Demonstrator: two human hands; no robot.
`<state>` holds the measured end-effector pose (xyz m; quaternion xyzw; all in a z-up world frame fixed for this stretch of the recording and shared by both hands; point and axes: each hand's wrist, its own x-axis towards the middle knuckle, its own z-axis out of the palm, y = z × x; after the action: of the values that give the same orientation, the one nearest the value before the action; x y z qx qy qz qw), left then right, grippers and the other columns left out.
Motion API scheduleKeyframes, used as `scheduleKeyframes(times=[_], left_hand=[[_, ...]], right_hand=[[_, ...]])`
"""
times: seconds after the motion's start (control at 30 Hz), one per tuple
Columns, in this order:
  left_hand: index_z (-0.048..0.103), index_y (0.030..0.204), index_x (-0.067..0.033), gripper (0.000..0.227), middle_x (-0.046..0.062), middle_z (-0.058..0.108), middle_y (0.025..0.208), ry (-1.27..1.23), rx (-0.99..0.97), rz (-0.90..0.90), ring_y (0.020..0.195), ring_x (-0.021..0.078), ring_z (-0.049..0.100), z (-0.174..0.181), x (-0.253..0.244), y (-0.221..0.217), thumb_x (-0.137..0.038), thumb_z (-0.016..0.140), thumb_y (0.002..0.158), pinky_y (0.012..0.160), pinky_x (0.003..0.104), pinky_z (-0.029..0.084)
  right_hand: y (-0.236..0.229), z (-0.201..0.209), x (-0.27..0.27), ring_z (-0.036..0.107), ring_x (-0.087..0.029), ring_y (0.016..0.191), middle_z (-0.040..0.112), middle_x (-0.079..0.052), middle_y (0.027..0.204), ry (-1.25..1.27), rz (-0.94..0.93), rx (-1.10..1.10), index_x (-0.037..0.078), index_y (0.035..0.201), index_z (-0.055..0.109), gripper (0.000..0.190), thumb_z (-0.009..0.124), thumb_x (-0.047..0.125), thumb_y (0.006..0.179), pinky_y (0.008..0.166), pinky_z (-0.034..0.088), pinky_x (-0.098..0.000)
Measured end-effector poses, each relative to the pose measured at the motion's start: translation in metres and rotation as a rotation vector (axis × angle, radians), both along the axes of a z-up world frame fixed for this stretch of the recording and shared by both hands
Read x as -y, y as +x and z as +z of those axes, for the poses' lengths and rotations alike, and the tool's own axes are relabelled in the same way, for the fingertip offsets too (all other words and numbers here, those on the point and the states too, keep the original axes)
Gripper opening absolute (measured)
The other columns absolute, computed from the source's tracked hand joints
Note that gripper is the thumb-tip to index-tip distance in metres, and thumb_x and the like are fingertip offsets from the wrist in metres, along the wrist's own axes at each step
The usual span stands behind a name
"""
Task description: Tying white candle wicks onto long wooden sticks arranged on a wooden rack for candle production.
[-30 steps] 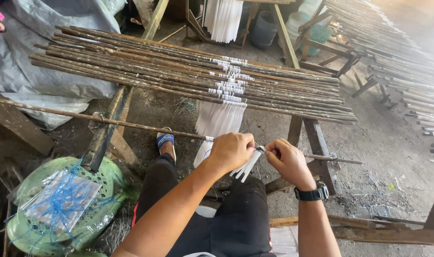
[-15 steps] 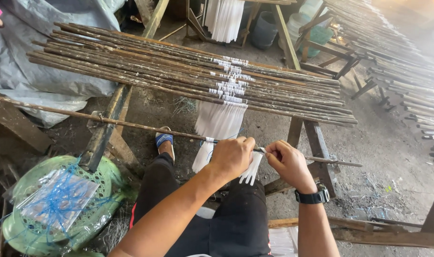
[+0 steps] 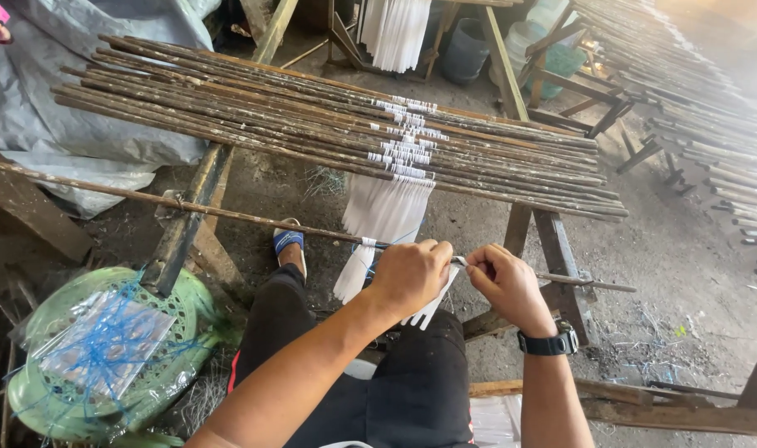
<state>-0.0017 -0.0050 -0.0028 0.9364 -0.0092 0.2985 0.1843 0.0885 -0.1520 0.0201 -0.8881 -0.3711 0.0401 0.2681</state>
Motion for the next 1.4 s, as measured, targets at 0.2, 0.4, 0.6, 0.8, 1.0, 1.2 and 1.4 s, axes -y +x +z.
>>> scheduleKeyframes(times=[0.2,0.4,0.6,0.8,1.0,1.2,1.4], left_hand=[[0.046,0.069,-0.0144,0.007,0.003,0.053,0.058,0.077,0.026,0.018,0.051,0.0231,0.06,-0.015,0.005,0.01,-0.016,0.047,0.077,0.046,0.031,0.048],[0.051,0.075,-0.0117,0.004,0.005,0.057,0.063,0.081,0.028,-0.106,0.056,0.0245,0.062,0.002,0.009,0.001,-0.015,0.049,0.078,0.05,0.033,0.05],[0.051,0.077,-0.0126,0.005,0.002,0.053,0.063,0.118,0.097,-0.056,0.055,0.0202,0.06,-0.015,0.002,0.013,-0.017,0.05,0.079,0.049,0.029,0.048],[0.051,0.076,-0.012,0.007,0.002,0.051,0.06,0.105,0.107,-0.013,0.053,0.0208,0.059,-0.019,0.002,0.008,-0.018,0.049,0.079,0.046,0.03,0.047],[0.049,0.071,-0.0133,0.008,-0.001,0.048,0.057,0.132,0.178,0.007,0.049,0.0168,0.056,-0.024,0.005,0.017,-0.015,0.047,0.079,0.044,0.027,0.045],[0.052,0.071,-0.0141,0.006,0.0,0.047,0.06,0.246,0.287,0.03,0.053,0.0175,0.056,-0.023,0.002,0.024,-0.017,0.054,0.075,0.047,0.027,0.044],[0.05,0.069,-0.015,0.011,-0.001,0.048,0.059,0.152,0.175,0.023,0.051,0.0177,0.057,-0.026,0.0,0.03,-0.019,0.053,0.078,0.046,0.028,0.045]], right_hand=[[-0.001,0.002,0.0,0.058,-0.026,0.063,0.054,-0.006,0.064,0.009,-0.007,-0.013,0.015,0.077,0.06,0.012,0.06,0.026,0.072,0.06,0.045,-0.0362],[0.002,-0.001,0.001,0.058,-0.025,0.063,0.054,-0.005,0.065,0.007,0.0,-0.012,0.015,0.077,0.06,0.012,0.059,0.026,0.072,0.06,0.046,-0.0363],[0.001,0.0,0.0,0.058,-0.025,0.063,0.054,-0.004,0.065,-0.008,-0.012,-0.006,0.016,0.077,0.061,0.011,0.059,0.027,0.072,0.06,0.046,-0.0361],[-0.003,0.007,-0.002,0.058,-0.026,0.063,0.055,-0.006,0.065,-0.006,-0.015,-0.03,0.015,0.078,0.061,0.012,0.059,0.026,0.073,0.06,0.046,-0.0373],[-0.003,0.007,-0.002,0.058,-0.025,0.062,0.055,-0.005,0.065,-0.001,-0.013,-0.04,0.016,0.078,0.062,0.012,0.06,0.026,0.073,0.06,0.046,-0.0365],[0.0,0.004,-0.002,0.057,-0.023,0.062,0.055,-0.004,0.064,-0.014,-0.026,-0.04,0.017,0.078,0.062,0.012,0.06,0.027,0.073,0.06,0.046,-0.0365],[0.004,-0.005,0.001,0.058,-0.024,0.06,0.057,-0.005,0.062,0.049,-0.049,-0.054,0.016,0.093,0.058,0.023,0.06,0.02,0.071,0.06,0.045,-0.0376]])
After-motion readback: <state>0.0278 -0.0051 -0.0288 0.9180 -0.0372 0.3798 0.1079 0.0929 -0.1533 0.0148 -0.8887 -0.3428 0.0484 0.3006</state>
